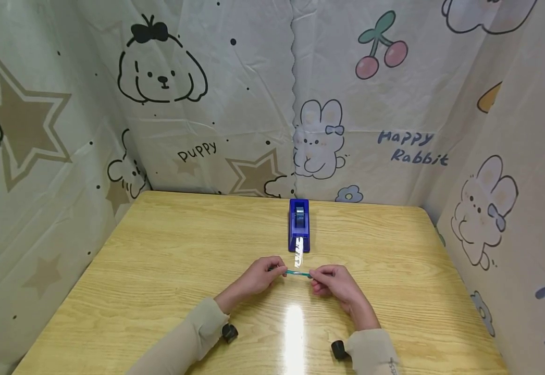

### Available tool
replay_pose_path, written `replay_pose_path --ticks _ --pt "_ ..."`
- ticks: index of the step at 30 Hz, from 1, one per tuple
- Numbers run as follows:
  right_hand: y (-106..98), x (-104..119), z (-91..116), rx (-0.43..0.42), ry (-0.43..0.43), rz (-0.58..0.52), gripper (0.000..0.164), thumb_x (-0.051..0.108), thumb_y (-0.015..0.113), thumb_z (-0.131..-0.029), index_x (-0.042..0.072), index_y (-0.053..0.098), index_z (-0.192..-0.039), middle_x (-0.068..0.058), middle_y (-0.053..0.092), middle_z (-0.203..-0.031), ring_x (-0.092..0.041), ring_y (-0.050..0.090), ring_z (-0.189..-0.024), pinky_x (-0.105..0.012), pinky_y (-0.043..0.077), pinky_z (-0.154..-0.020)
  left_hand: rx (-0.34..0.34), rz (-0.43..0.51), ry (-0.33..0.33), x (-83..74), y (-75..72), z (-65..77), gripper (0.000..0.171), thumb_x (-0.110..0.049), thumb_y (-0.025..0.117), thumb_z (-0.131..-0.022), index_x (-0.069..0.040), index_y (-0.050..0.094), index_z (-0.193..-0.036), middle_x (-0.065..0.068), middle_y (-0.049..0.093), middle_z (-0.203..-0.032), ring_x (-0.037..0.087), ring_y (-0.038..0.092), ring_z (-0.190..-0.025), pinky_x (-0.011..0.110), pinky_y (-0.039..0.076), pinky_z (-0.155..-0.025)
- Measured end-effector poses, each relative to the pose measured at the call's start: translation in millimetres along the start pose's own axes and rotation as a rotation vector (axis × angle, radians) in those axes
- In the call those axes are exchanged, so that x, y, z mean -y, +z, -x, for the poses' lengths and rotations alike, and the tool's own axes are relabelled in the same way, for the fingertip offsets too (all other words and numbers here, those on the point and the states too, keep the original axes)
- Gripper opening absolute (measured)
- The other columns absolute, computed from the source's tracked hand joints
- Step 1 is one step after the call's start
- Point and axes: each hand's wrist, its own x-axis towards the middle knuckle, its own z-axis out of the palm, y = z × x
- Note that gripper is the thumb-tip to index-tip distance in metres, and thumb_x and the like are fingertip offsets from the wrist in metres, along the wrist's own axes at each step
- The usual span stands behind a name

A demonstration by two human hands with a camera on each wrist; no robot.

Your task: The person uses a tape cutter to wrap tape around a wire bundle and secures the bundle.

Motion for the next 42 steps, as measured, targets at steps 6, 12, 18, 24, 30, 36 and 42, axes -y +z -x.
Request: replay_pose_path --ticks 6,12,18,24,30,36,42 --pt "-0.4 -0.1 -1.0 -0.021 0.0 -0.011 0.019 0.014 0.067 -0.102 -0.003 0.073 -0.105 0.0 0.07 -0.08 -0.008 0.068 -0.069 -0.026 0.061 -0.069 0.024 0.008 -0.037 0.9 -1.7 0.1 0.028 -0.026 0.056 -0.109 -0.008 0.073 -0.095 0.008 0.056 -0.068 0.011 0.045 -0.054 0.024 0.039 -0.054" --pt "-1.2 -0.4 -2.4 -0.033 0.002 -0.009 0.021 0.014 0.067 -0.102 -0.005 0.073 -0.108 -0.001 0.071 -0.082 -0.009 0.069 -0.071 -0.027 0.061 -0.07 0.032 -0.001 -0.077 -1.6 -6.0 -0.8 0.035 -0.033 0.056 -0.109 -0.008 0.077 -0.096 0.012 0.067 -0.078 0.012 0.05 -0.061 0.025 0.042 -0.059" --pt "-2.2 -0.7 -4.1 -0.024 -0.005 -0.017 0.021 0.013 0.067 -0.102 -0.006 0.072 -0.11 -0.002 0.072 -0.082 -0.01 0.07 -0.073 -0.027 0.062 -0.072 0.041 -0.015 -0.09 -0.6 -8.5 -3.4 0.039 -0.034 0.056 -0.108 -0.006 0.077 -0.091 0.012 0.07 -0.078 0.012 0.049 -0.06 0.024 0.04 -0.056" --pt "-3.2 -0.6 -5.5 -0.028 -0.009 -0.005 0.023 0.013 0.067 -0.102 -0.007 0.072 -0.113 -0.002 0.073 -0.083 -0.011 0.071 -0.074 -0.028 0.062 -0.073 0.076 -0.012 -0.071 0.6 -8.7 -4.0 0.039 -0.031 0.055 -0.109 -0.005 0.075 -0.089 0.003 0.054 -0.065 0.012 0.038 -0.053 0.025 0.034 -0.053" --pt "-2.2 0.5 -5.9 -0.033 -0.014 -0.006 0.026 0.013 0.068 -0.102 -0.01 0.07 -0.114 -0.003 0.073 -0.083 -0.011 0.071 -0.073 -0.028 0.062 -0.072 0.056 -0.025 -0.017 2.0 -7.4 -5.0 0.032 -0.025 0.056 -0.109 -0.007 0.071 -0.087 -0.003 0.05 -0.07 0.012 0.038 -0.06 0.026 0.035 -0.06" --pt "-1.3 0.0 -6.3 -0.029 -0.002 -0.011 0.026 0.015 0.067 -0.102 -0.008 0.071 -0.114 -0.004 0.073 -0.087 -0.01 0.071 -0.074 -0.028 0.062 -0.073 0.032 -0.035 -0.005 1.6 -7.4 -4.4 0.032 -0.024 0.057 -0.108 -0.006 0.071 -0.085 -0.002 0.05 -0.07 0.012 0.039 -0.061 0.025 0.035 -0.061" --pt "-2.0 -4.1 -6.5 -0.033 0.005 -0.005 0.033 0.026 0.065 -0.104 -0.004 0.072 -0.116 -0.003 0.075 -0.087 -0.011 0.073 -0.075 -0.028 0.062 -0.073 0.025 -0.043 0.008 2.7 -7.1 -4.6 0.031 -0.024 0.057 -0.108 -0.01 0.069 -0.082 0.004 0.056 -0.074 0.013 0.039 -0.063 0.026 0.035 -0.063"
